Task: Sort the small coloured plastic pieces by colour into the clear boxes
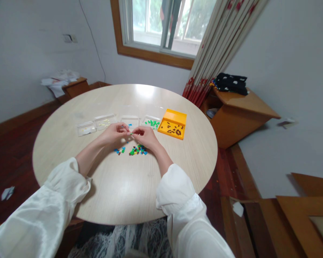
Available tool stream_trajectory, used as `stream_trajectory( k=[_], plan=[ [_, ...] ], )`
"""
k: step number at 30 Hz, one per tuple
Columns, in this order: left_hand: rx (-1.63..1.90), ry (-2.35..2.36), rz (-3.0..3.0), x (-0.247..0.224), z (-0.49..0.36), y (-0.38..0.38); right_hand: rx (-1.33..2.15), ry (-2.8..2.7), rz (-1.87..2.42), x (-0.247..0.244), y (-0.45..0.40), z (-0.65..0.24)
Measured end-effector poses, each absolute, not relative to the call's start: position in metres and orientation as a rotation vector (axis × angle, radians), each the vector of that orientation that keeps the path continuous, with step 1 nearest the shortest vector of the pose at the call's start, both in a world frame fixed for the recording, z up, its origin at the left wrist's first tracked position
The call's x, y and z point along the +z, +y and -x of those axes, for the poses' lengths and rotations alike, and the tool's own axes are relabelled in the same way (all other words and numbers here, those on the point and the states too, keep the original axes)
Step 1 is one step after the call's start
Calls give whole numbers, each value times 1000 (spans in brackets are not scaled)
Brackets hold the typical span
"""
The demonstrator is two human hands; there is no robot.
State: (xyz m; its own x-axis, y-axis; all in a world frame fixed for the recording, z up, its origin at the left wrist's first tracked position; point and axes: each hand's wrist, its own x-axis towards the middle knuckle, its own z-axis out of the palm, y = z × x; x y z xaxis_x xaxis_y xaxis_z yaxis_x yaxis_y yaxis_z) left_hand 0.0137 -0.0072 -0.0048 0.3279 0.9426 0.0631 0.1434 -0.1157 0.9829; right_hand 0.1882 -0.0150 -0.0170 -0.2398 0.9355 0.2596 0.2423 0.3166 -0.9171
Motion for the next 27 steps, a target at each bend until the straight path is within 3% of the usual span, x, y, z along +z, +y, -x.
stream_trajectory(
  k=[13,22,27],
  plan=[
    [971,1092,-1529,-2,-14,-9,1024,-1646,1035,-16,-14,-189],
    [1039,1166,-1477,-6,-14,-7,796,-1196,1228,-23,9,-208],
    [1036,1170,-1478,-6,-13,-6,838,-1040,1229,-34,21,-218]
  ],
)
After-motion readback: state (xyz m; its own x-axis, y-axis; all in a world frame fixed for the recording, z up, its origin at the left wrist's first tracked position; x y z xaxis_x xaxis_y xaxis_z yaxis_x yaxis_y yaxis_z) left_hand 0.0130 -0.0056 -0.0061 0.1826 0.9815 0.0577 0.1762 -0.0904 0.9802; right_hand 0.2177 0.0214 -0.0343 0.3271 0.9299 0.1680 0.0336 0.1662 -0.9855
